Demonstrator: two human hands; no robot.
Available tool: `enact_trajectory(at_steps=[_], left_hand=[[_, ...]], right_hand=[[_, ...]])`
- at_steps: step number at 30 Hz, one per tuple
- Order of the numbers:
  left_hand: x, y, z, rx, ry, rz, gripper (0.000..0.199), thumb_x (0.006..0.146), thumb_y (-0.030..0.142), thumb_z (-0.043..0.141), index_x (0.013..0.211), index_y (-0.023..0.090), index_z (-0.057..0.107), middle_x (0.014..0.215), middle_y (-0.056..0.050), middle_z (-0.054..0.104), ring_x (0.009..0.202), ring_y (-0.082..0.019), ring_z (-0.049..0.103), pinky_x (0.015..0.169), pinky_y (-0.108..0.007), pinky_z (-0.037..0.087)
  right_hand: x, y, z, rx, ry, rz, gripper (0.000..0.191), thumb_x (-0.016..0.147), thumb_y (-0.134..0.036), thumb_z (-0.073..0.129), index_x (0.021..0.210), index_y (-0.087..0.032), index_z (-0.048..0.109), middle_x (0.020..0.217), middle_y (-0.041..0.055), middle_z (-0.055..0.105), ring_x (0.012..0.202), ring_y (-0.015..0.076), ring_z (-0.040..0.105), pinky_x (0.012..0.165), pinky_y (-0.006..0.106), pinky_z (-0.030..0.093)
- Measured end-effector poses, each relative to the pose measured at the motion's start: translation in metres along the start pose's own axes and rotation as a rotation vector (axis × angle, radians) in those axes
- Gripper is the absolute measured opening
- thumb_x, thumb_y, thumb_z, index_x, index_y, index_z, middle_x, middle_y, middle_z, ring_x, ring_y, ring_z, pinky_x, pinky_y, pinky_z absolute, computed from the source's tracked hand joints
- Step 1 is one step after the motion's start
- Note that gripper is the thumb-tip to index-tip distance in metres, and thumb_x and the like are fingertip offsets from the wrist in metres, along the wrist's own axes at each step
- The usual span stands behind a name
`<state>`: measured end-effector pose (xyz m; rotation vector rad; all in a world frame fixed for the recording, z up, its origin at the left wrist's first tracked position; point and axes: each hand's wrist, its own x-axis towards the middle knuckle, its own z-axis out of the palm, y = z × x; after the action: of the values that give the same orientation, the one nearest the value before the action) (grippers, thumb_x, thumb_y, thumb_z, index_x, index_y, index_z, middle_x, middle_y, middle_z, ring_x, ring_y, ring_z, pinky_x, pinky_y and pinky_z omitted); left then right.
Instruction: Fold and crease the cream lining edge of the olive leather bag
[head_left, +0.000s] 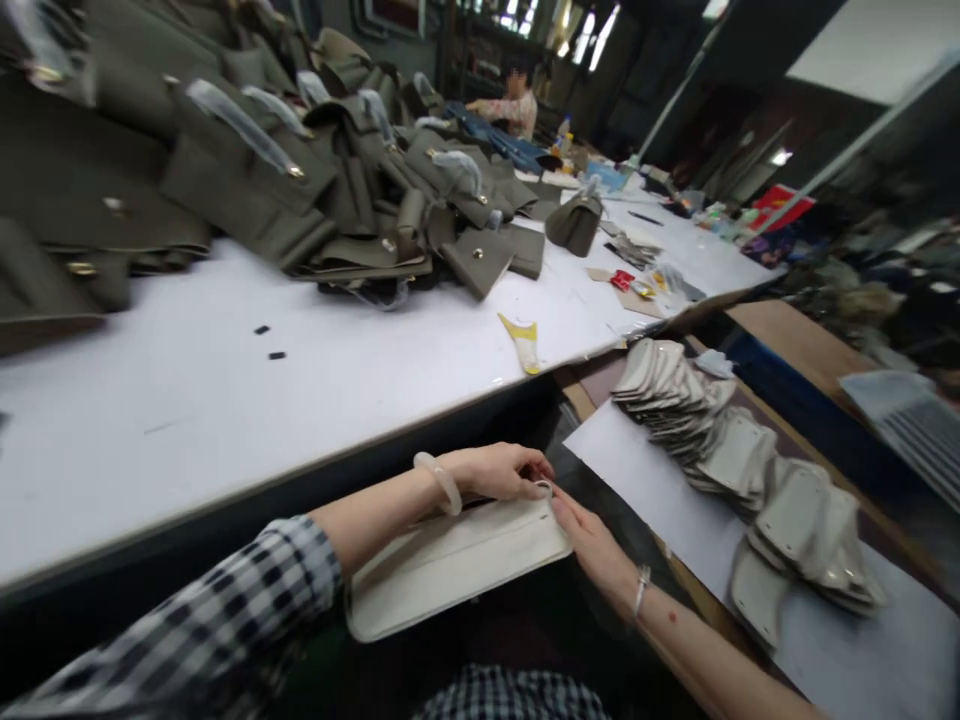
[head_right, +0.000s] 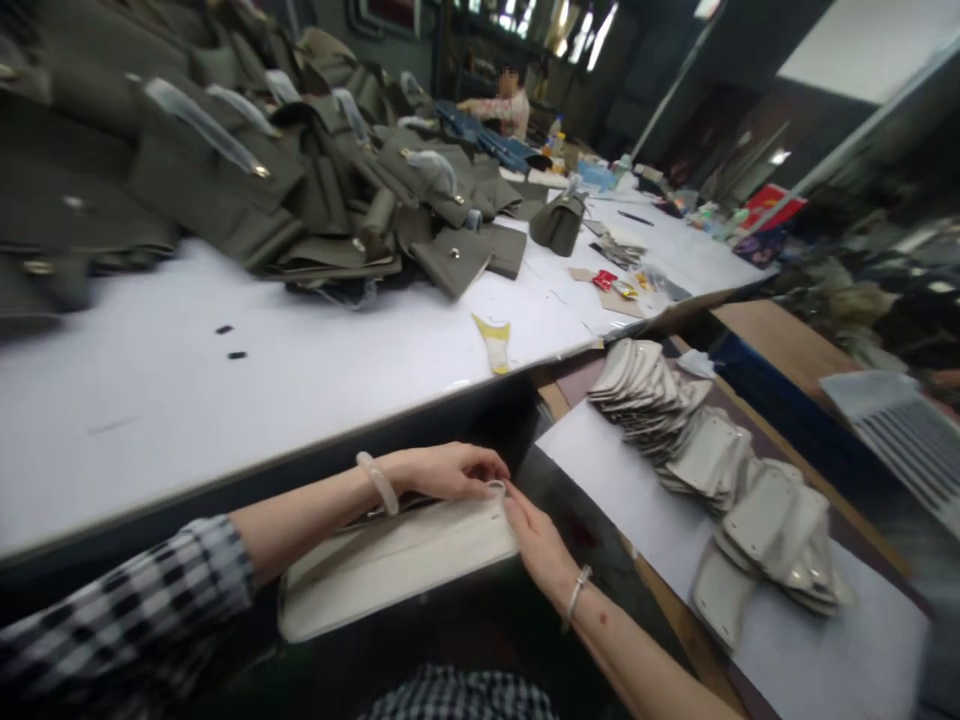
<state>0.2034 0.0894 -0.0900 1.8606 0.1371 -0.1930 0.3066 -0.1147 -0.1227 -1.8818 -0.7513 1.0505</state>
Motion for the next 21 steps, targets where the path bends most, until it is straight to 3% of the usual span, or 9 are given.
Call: enact_trajectory(at_steps=[2, 4, 7, 9, 11, 14, 18, 21], left_hand=[[-0.017, -0.004, -0.01, -0.091, 0.054, -0.016, 0.039, 0.078, 0.031, 0.067, 0.115, 0.02, 0.066, 0.099, -0.003, 0.069, 0.087, -0.018, 0.062, 0.077, -0.027, 0.046], [-0.044, -0.014, -0.02, -0.191, 0.172, -0.047, 0.042, 0.082, 0.034, 0.065, 0.122, 0.019, 0.063, 0.109, -0.005, 0.069, 0.096, -0.019, 0.061, 0.085, -0.027, 0.045], [-0.099, -0.036, -0.022, -0.35, 0.412, -0.135, 0.042, 0.087, 0.042, 0.059, 0.123, 0.019, 0.061, 0.118, -0.007, 0.065, 0.105, -0.019, 0.059, 0.093, -0.029, 0.042], [-0.138, -0.054, -0.012, -0.467, 0.574, -0.215, 0.044, 0.088, 0.048, 0.057, 0.122, 0.019, 0.059, 0.122, -0.009, 0.063, 0.108, -0.02, 0.057, 0.092, -0.032, 0.043], [-0.17, -0.072, 0.009, -0.592, 0.722, -0.286, 0.048, 0.087, 0.052, 0.057, 0.121, 0.018, 0.057, 0.128, -0.011, 0.058, 0.112, -0.021, 0.055, 0.093, -0.033, 0.043], [-0.198, -0.094, 0.055, -0.804, 0.862, -0.33, 0.05, 0.087, 0.056, 0.056, 0.119, 0.017, 0.055, 0.132, -0.012, 0.055, 0.116, -0.022, 0.054, 0.093, -0.033, 0.043], [-0.194, -0.109, 0.114, -1.127, 0.884, -0.255, 0.055, 0.087, 0.062, 0.053, 0.119, 0.018, 0.056, 0.116, -0.01, 0.064, 0.103, -0.022, 0.06, 0.087, -0.034, 0.047], [-0.177, -0.115, 0.138, -1.325, 0.885, -0.142, 0.057, 0.087, 0.065, 0.05, 0.119, 0.019, 0.061, 0.113, -0.009, 0.067, 0.101, -0.022, 0.06, 0.088, -0.035, 0.047]], right_hand=[[0.002, 0.0, -0.005, -0.076, 0.021, 0.002, 0.063, 0.091, -0.059, 0.048, 0.138, -0.018, 0.051, 0.137, 0.0115, 0.056, 0.128, 0.0278, 0.049, 0.112, 0.047, 0.034], [0.001, -0.008, -0.003, -0.213, 0.126, -0.1, 0.061, 0.088, -0.057, 0.052, 0.135, -0.017, 0.055, 0.135, 0.0131, 0.057, 0.126, 0.0298, 0.05, 0.111, 0.05, 0.036], [-0.01, -0.031, 0.017, -0.457, 0.316, -0.477, 0.041, 0.09, -0.045, 0.056, 0.122, -0.02, 0.063, 0.125, 0.011, 0.06, 0.117, 0.0279, 0.054, 0.104, 0.046, 0.043], [-0.02, -0.049, 0.042, -0.524, 0.252, -0.71, 0.025, 0.093, -0.032, 0.055, 0.115, -0.023, 0.065, 0.116, 0.0084, 0.061, 0.11, 0.0234, 0.057, 0.099, 0.04, 0.046], [-0.028, -0.066, 0.073, -0.504, 0.06, -0.86, 0.02, 0.094, -0.02, 0.053, 0.112, -0.022, 0.064, 0.11, 0.0074, 0.061, 0.103, 0.0198, 0.058, 0.092, 0.034, 0.049], [-0.032, -0.085, 0.115, -0.522, -0.204, -0.95, 0.025, 0.093, -0.011, 0.051, 0.114, -0.019, 0.06, 0.109, 0.009, 0.06, 0.1, 0.0209, 0.057, 0.085, 0.035, 0.051], [-0.028, -0.096, 0.142, -0.776, -0.375, -0.921, 0.026, 0.087, -0.01, 0.06, 0.11, -0.021, 0.061, 0.114, 0.0083, 0.06, 0.1, 0.0267, 0.052, 0.086, 0.045, 0.048], [-0.027, -0.101, 0.144, -0.889, -0.406, -0.876, 0.026, 0.084, -0.01, 0.062, 0.107, -0.022, 0.061, 0.116, 0.0055, 0.06, 0.101, 0.0268, 0.05, 0.088, 0.045, 0.048]])
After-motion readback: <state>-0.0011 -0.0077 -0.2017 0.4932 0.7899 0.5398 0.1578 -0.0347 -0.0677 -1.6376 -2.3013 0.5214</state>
